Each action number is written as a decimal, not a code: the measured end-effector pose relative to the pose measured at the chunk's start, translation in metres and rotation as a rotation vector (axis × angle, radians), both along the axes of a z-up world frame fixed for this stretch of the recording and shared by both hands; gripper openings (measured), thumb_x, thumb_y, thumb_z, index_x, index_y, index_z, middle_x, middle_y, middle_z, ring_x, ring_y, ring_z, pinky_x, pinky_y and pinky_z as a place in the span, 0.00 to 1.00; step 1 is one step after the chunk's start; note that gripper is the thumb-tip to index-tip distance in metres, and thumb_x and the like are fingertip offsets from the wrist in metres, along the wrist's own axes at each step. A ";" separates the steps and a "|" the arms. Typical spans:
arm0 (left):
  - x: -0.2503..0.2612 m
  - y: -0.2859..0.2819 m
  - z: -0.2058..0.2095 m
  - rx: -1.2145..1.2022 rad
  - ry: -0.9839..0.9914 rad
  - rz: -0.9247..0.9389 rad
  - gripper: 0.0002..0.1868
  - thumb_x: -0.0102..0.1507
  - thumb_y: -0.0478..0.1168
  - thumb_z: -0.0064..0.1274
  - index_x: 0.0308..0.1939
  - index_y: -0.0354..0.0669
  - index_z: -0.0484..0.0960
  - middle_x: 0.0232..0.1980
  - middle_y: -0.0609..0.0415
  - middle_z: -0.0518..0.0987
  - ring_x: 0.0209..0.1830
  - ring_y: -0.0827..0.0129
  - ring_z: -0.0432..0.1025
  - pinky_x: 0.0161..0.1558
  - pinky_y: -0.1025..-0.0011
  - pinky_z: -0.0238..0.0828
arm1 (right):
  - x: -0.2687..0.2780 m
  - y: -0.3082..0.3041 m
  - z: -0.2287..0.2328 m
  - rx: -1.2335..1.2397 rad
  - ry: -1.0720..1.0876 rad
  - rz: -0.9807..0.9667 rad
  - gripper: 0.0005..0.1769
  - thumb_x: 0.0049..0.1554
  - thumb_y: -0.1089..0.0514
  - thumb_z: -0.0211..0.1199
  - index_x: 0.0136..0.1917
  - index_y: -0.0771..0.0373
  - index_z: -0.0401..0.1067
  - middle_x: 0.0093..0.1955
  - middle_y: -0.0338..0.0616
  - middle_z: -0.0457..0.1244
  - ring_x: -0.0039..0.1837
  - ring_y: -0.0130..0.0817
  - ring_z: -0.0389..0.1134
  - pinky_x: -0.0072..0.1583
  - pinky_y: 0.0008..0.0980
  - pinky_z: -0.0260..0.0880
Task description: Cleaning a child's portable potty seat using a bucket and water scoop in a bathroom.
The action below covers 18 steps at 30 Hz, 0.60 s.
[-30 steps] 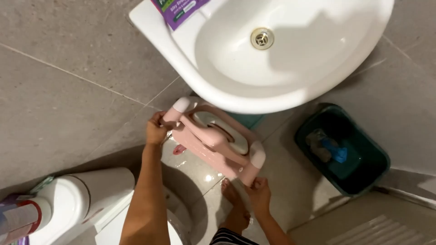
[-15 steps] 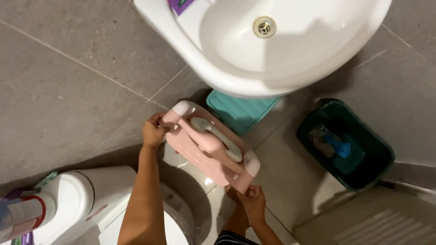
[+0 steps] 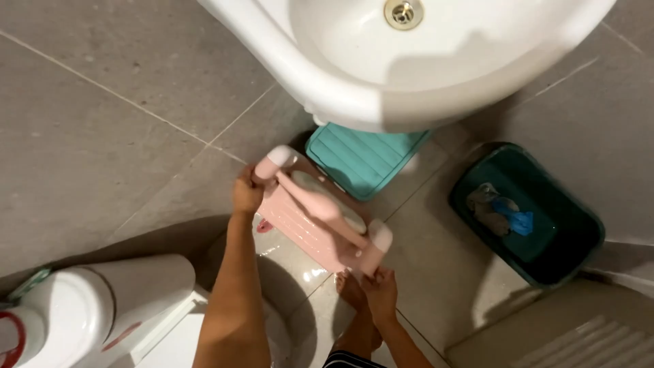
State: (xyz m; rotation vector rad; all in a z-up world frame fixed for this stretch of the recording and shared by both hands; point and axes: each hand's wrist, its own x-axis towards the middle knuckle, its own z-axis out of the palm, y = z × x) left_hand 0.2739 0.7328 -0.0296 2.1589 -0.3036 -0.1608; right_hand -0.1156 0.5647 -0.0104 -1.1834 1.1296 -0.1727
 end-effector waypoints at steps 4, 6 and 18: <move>0.010 -0.025 -0.007 0.057 -0.045 -0.017 0.28 0.62 0.30 0.54 0.68 0.37 0.73 0.59 0.38 0.79 0.57 0.48 0.76 0.57 0.59 0.73 | 0.020 -0.017 -0.017 -0.025 -0.002 -0.020 0.21 0.56 0.68 0.63 0.59 0.71 0.58 0.61 0.52 0.64 0.61 0.34 0.68 0.59 0.29 0.69; 0.008 -0.035 0.011 0.087 0.013 -0.023 0.32 0.64 0.34 0.55 0.72 0.39 0.66 0.65 0.39 0.76 0.62 0.48 0.74 0.61 0.60 0.72 | 0.030 -0.022 -0.014 -0.043 -0.094 0.027 0.21 0.57 0.69 0.61 0.62 0.69 0.59 0.63 0.54 0.62 0.61 0.38 0.67 0.58 0.31 0.71; -0.097 -0.090 0.056 0.014 -0.026 -0.106 0.32 0.60 0.28 0.54 0.70 0.37 0.69 0.79 0.38 0.60 0.65 0.43 0.68 0.62 0.59 0.68 | 0.054 -0.043 -0.064 0.033 -0.433 0.007 0.29 0.56 0.74 0.58 0.70 0.68 0.56 0.71 0.52 0.58 0.69 0.36 0.62 0.63 0.30 0.66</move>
